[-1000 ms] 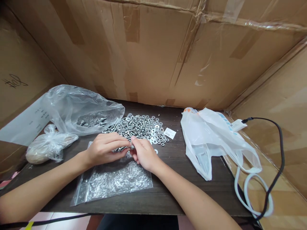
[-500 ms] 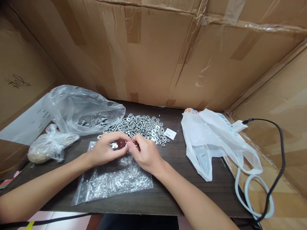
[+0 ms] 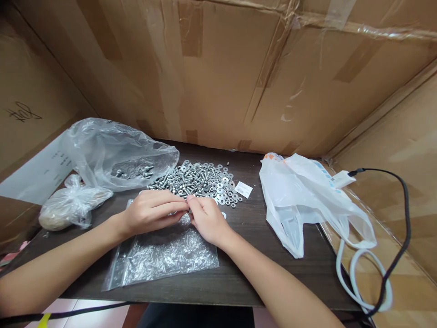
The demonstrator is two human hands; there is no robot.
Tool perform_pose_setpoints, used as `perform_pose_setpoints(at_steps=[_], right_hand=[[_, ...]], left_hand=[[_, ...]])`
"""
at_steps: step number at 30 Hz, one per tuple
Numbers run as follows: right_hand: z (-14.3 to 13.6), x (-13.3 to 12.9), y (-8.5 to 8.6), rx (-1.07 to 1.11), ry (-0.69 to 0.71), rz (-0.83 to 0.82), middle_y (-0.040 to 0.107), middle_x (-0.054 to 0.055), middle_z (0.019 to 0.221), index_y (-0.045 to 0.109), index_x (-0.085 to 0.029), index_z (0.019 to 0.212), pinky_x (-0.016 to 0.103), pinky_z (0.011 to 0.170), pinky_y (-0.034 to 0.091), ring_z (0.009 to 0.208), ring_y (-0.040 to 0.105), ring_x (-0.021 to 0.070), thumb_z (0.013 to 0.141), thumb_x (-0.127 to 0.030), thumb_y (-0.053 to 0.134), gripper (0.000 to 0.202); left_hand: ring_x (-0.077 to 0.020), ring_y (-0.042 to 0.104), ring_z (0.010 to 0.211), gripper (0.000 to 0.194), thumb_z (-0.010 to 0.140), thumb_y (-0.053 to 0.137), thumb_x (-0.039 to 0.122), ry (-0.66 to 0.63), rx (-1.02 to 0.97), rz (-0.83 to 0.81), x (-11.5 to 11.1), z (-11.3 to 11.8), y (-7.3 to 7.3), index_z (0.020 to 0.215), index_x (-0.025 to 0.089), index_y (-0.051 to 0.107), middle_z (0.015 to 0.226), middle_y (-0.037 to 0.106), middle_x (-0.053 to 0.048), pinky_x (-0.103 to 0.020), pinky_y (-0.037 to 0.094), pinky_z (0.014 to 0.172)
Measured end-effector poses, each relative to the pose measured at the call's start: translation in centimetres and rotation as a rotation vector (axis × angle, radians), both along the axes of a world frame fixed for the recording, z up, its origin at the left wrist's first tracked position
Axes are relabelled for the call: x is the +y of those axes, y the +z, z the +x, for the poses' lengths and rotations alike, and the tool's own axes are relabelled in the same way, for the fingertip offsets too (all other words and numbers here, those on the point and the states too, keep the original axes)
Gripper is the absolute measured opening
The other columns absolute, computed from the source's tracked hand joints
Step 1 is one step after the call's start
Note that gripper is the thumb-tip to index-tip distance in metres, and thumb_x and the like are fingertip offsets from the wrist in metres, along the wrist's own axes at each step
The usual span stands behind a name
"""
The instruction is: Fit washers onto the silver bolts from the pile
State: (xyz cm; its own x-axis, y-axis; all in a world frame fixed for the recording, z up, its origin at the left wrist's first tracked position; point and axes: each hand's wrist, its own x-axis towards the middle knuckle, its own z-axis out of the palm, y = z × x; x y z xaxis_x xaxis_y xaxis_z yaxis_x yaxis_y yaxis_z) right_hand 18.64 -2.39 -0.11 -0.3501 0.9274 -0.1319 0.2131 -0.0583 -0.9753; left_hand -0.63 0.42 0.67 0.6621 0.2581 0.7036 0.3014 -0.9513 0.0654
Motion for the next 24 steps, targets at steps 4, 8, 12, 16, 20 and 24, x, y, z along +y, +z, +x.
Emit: perform_pose_setpoints(at_steps=[4,8,12,16,20,24], right_hand=[[0.1,0.6,-0.4,0.087,0.08,-0.237,0.04,-0.005,0.041,0.044,-0.022,0.057,0.026,0.043,0.033,0.035,0.037,0.0104,0.098,-0.063,0.041,0.057],[0.4,0.3,0.0,-0.009,-0.001,0.022,0.049,-0.001,0.051,0.049,-0.02,0.065,0.026,0.051,0.037,0.046,0.044,0.0121,0.102,-0.057,0.035,0.054],[0.8,-0.3,0.6,-0.156,-0.027,0.463,0.054,-0.001,0.072,0.055,-0.02,0.091,0.028,0.059,0.036,0.059,0.048,0.0138,0.1,-0.038,0.048,0.021],[0.8,-0.5,0.8,-0.184,-0.017,0.567,0.052,-0.001,0.07,0.05,-0.02,0.083,0.029,0.06,0.035,0.06,0.046,0.014,0.1,-0.033,0.046,0.022],[0.3,-0.3,0.3,-0.029,-0.024,0.277,0.043,-0.003,0.054,0.041,-0.022,0.066,0.028,0.052,0.033,0.049,0.041,0.0128,0.104,-0.045,0.035,0.046],[0.0,0.3,-0.4,0.148,0.032,-0.197,0.035,-0.007,0.04,0.04,-0.023,0.058,0.024,0.039,0.031,0.034,0.036,0.0103,0.097,-0.064,0.04,0.057]], left_hand=[[-0.0155,0.07,0.071,0.012,0.094,0.063,0.018,0.001,0.027,0.028,0.0,0.0,0.1,0.105,0.018,0.067,0.091,0.077,-0.005,-0.026,0.055,0.06],[-0.0143,0.069,0.072,0.012,0.092,0.064,0.015,0.033,-0.068,-0.155,-0.1,0.3,0.0,0.103,0.018,0.068,0.087,0.076,-0.003,-0.026,0.056,0.066],[-0.0109,0.064,0.063,0.009,0.089,0.067,0.015,0.059,-0.186,-0.492,-0.3,0.4,0.3,0.097,0.017,0.07,0.08,0.072,-0.001,-0.023,0.053,0.062],[-0.0105,0.062,0.063,0.006,0.089,0.067,0.015,0.047,-0.195,-0.537,-0.5,0.6,0.4,0.094,0.016,0.069,0.078,0.07,0.0,-0.022,0.052,0.06],[-0.0139,0.068,0.074,0.01,0.093,0.064,0.013,0.033,-0.107,-0.29,-0.4,0.5,-0.2,0.102,0.016,0.066,0.088,0.073,-0.004,-0.024,0.055,0.067],[-0.0165,0.071,0.081,0.013,0.097,0.062,0.015,0.032,0.026,-0.046,0.0,0.1,-0.3,0.109,0.015,0.066,0.098,0.076,-0.006,-0.026,0.055,0.069]])
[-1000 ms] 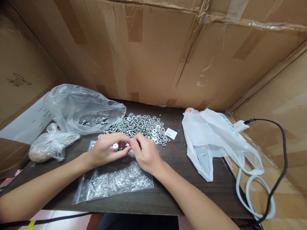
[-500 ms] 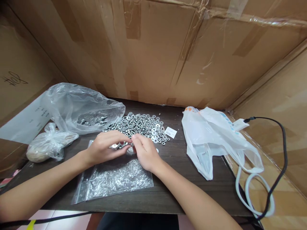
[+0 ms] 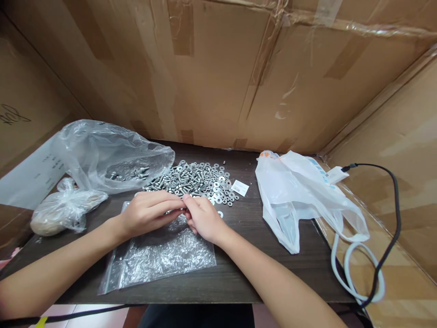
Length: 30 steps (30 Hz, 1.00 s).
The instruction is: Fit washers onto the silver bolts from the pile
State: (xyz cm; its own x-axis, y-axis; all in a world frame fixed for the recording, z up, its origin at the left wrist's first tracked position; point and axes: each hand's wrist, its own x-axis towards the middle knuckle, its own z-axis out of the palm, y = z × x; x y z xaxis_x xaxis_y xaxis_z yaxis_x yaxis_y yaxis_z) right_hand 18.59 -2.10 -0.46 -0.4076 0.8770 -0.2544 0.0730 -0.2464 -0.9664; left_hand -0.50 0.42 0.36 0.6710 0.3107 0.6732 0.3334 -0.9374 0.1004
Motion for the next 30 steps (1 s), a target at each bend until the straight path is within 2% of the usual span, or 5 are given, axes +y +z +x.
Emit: perform_pose_setpoints(at_steps=[8,17,21,26,30], right_hand=[[0.5,0.7,-0.3,-0.071,0.08,-0.072,0.039,-0.003,0.033,0.044,-0.021,0.049,0.023,0.038,0.032,0.03,0.036,0.0094,0.099,-0.065,0.035,0.067],[0.9,-0.3,1.0,-0.392,-0.101,0.72,0.054,-0.001,0.071,0.054,-0.02,0.087,0.026,0.058,0.035,0.06,0.047,0.0133,0.097,-0.039,0.052,0.022],[0.5,-0.3,0.6,-0.32,-0.083,0.621,0.05,-0.001,0.063,0.048,-0.02,0.072,0.027,0.058,0.034,0.057,0.046,0.0131,0.102,-0.04,0.042,0.037],[-0.1,-0.1,-0.3,-0.033,-0.036,0.075,0.036,-0.006,0.042,0.041,-0.023,0.06,0.025,0.042,0.032,0.036,0.036,0.0102,0.097,-0.064,0.038,0.056],[0.0,0.3,-0.5,0.036,0.055,-0.13,0.034,-0.007,0.035,0.041,-0.023,0.052,0.023,0.035,0.029,0.029,0.032,0.0087,0.094,-0.064,0.043,0.059]], left_hand=[[-0.0155,0.067,0.072,0.011,0.095,0.061,0.017,0.032,0.039,-0.025,0.1,-0.1,0.1,0.104,0.016,0.067,0.09,0.075,-0.003,-0.027,0.052,0.063],[-0.0094,0.057,0.058,0.01,0.083,0.065,0.017,0.128,-0.245,-0.884,-0.2,0.7,0.1,0.09,0.017,0.072,0.075,0.07,0.001,-0.019,0.047,0.055],[-0.0097,0.057,0.061,0.008,0.085,0.065,0.014,0.102,-0.218,-0.695,-0.3,0.7,0.0,0.091,0.017,0.07,0.076,0.068,0.001,-0.02,0.048,0.058],[-0.0143,0.065,0.072,0.011,0.091,0.063,0.013,0.021,-0.079,-0.127,-0.1,0.3,-0.1,0.101,0.015,0.068,0.087,0.073,-0.004,-0.025,0.051,0.065],[-0.015,0.065,0.069,0.008,0.094,0.063,0.017,-0.002,0.021,0.058,0.0,0.0,0.3,0.101,0.016,0.067,0.091,0.075,-0.003,-0.027,0.049,0.06]])
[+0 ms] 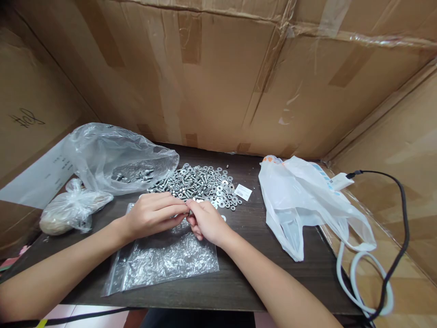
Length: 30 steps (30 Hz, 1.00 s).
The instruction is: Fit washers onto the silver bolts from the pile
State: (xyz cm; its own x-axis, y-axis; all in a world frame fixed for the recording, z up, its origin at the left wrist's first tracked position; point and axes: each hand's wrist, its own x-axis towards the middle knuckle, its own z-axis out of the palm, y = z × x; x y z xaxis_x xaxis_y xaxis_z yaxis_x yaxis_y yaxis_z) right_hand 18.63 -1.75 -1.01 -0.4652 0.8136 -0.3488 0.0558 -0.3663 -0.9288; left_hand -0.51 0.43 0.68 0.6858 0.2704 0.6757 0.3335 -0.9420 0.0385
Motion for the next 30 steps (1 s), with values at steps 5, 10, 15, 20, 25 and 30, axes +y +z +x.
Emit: perform_pose_setpoints(at_steps=[5,10,15,20,25,30], right_hand=[[0.4,-0.2,0.7,-0.158,-0.046,0.231,0.047,-0.002,0.045,0.049,-0.02,0.061,0.024,0.044,0.035,0.038,0.042,0.0106,0.101,-0.052,0.036,0.053],[0.6,-0.8,1.5,-0.327,-0.123,0.819,0.059,0.001,0.074,0.057,-0.018,0.089,0.027,0.06,0.038,0.062,0.05,0.0137,0.101,-0.037,0.048,0.024],[0.4,-0.9,1.0,-0.287,-0.127,0.726,0.047,-0.002,0.06,0.049,-0.019,0.069,0.027,0.055,0.033,0.054,0.044,0.0128,0.104,-0.042,0.038,0.044],[-0.2,-0.5,0.1,-0.058,-0.114,0.189,0.035,-0.006,0.041,0.043,-0.022,0.056,0.024,0.039,0.029,0.035,0.033,0.0092,0.094,-0.066,0.043,0.059],[0.0,0.2,0.3,-0.008,-0.028,-0.013,0.034,-0.006,0.034,0.043,-0.022,0.049,0.021,0.033,0.029,0.029,0.032,0.0077,0.091,-0.058,0.049,0.055],[0.2,0.3,0.0,-0.017,0.0,-0.014,0.037,-0.005,0.034,0.046,-0.021,0.053,0.021,0.034,0.031,0.029,0.034,0.0087,0.094,-0.058,0.044,0.055]], left_hand=[[-0.0142,0.065,0.069,0.008,0.091,0.065,0.016,0.027,-0.087,-0.24,-0.2,0.3,0.1,0.098,0.016,0.069,0.084,0.074,-0.002,-0.026,0.051,0.064],[-0.0096,0.06,0.06,0.01,0.083,0.064,0.012,0.092,-0.274,-0.827,-0.6,0.9,0.2,0.089,0.017,0.07,0.077,0.071,0.001,-0.019,0.05,0.057],[-0.0104,0.06,0.062,0.008,0.085,0.066,0.013,0.053,-0.262,-0.68,-1.0,1.0,0.1,0.092,0.015,0.069,0.077,0.069,-0.001,-0.021,0.05,0.059],[-0.014,0.067,0.073,0.009,0.092,0.064,0.016,0.019,-0.151,-0.285,-0.7,0.6,-0.3,0.1,0.015,0.068,0.087,0.074,-0.004,-0.025,0.054,0.066],[-0.015,0.07,0.073,0.009,0.096,0.061,0.019,0.017,0.0,-0.057,-0.4,0.2,-0.2,0.102,0.017,0.068,0.091,0.076,-0.003,-0.026,0.055,0.064],[-0.0157,0.071,0.076,0.011,0.096,0.06,0.018,0.028,-0.004,-0.081,-0.3,0.2,-0.2,0.103,0.017,0.068,0.093,0.076,-0.004,-0.026,0.055,0.065]])
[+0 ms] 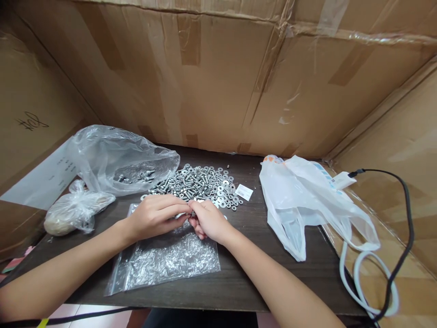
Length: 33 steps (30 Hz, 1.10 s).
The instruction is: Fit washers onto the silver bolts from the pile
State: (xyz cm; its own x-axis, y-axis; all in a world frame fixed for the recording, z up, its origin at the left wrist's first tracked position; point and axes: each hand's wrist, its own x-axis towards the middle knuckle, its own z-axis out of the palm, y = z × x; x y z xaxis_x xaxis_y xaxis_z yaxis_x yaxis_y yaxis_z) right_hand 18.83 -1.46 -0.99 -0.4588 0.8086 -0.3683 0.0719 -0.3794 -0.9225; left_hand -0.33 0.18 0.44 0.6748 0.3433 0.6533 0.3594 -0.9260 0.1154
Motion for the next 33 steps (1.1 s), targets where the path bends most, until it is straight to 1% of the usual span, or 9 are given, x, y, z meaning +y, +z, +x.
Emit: perform_pose_setpoints(at_steps=[2,5,9,19,21,24,27,29,33], right_hand=[[0.0,-0.2,0.0,-0.042,-0.065,0.097,0.044,-0.005,0.042,0.048,-0.02,0.062,0.021,0.036,0.031,0.033,0.039,0.0093,0.096,-0.059,0.042,0.053],[-0.1,-0.6,0.5,-0.129,-0.181,0.38,0.052,-0.004,0.063,0.052,-0.02,0.082,0.022,0.047,0.036,0.047,0.046,0.0102,0.1,-0.05,0.043,0.036],[0.0,-1.2,1.4,-0.266,-0.15,0.71,0.054,-0.002,0.073,0.055,-0.02,0.093,0.026,0.058,0.037,0.06,0.048,0.0131,0.1,-0.037,0.05,0.019],[0.4,-1.3,1.5,-0.347,-0.169,0.891,0.056,0.001,0.075,0.056,-0.019,0.093,0.029,0.062,0.038,0.063,0.05,0.0155,0.1,-0.032,0.05,0.016],[0.4,-1.3,1.6,-0.328,-0.161,0.879,0.055,0.001,0.075,0.056,-0.019,0.091,0.029,0.063,0.037,0.063,0.049,0.0153,0.1,-0.033,0.049,0.018],[0.0,-1.3,1.3,-0.253,-0.144,0.755,0.051,0.0,0.065,0.051,-0.02,0.073,0.028,0.06,0.036,0.06,0.047,0.0145,0.103,-0.04,0.042,0.037],[-0.4,-1.2,0.6,-0.133,-0.129,0.442,0.045,-0.002,0.05,0.045,-0.021,0.059,0.027,0.051,0.034,0.048,0.042,0.0122,0.101,-0.057,0.038,0.056],[-0.5,-1.1,0.3,-0.044,-0.084,0.211,0.04,-0.004,0.042,0.043,-0.021,0.054,0.025,0.044,0.032,0.039,0.037,0.0102,0.096,-0.066,0.04,0.061],[-0.4,-0.6,0.3,0.045,0.017,-0.032,0.034,-0.006,0.034,0.039,-0.023,0.049,0.022,0.036,0.027,0.03,0.031,0.0083,0.094,-0.06,0.042,0.059]], left_hand=[[-0.0148,0.069,0.073,0.013,0.095,0.059,0.017,0.023,-0.035,-0.112,0.1,0.1,0.0,0.103,0.017,0.069,0.09,0.075,-0.004,-0.026,0.055,0.064],[-0.0118,0.063,0.062,0.011,0.092,0.061,0.019,0.079,-0.141,-0.394,0.3,0.1,0.1,0.098,0.017,0.07,0.081,0.071,-0.002,-0.024,0.053,0.061],[-0.0097,0.06,0.059,0.01,0.085,0.065,0.016,0.107,-0.296,-0.67,0.1,0.4,0.3,0.092,0.017,0.071,0.078,0.07,-0.001,-0.02,0.05,0.056],[-0.008,0.057,0.055,0.011,0.082,0.067,0.015,0.084,-0.39,-0.876,-0.6,0.9,0.6,0.092,0.015,0.069,0.076,0.069,0.0,-0.018,0.048,0.053],[-0.0084,0.056,0.055,0.01,0.082,0.066,0.015,0.092,-0.369,-0.806,-0.5,0.8,0.6,0.091,0.016,0.07,0.073,0.067,0.001,-0.019,0.048,0.053],[-0.0101,0.056,0.057,0.008,0.084,0.067,0.015,0.061,-0.281,-0.526,-0.4,0.5,0.4,0.091,0.016,0.07,0.07,0.066,0.001,-0.022,0.05,0.057],[-0.0133,0.065,0.068,0.01,0.088,0.065,0.014,-0.02,-0.201,-0.237,-0.2,0.3,0.2,0.097,0.016,0.069,0.081,0.072,-0.003,-0.025,0.055,0.062],[-0.0148,0.069,0.074,0.012,0.089,0.065,0.013,-0.041,-0.175,-0.135,-0.1,0.2,0.0,0.1,0.016,0.069,0.088,0.075,-0.005,-0.026,0.057,0.065],[-0.0151,0.071,0.072,0.011,0.089,0.067,0.015,-0.055,-0.107,-0.016,0.2,0.0,-0.1,0.1,0.017,0.069,0.089,0.076,-0.005,-0.025,0.057,0.063]])
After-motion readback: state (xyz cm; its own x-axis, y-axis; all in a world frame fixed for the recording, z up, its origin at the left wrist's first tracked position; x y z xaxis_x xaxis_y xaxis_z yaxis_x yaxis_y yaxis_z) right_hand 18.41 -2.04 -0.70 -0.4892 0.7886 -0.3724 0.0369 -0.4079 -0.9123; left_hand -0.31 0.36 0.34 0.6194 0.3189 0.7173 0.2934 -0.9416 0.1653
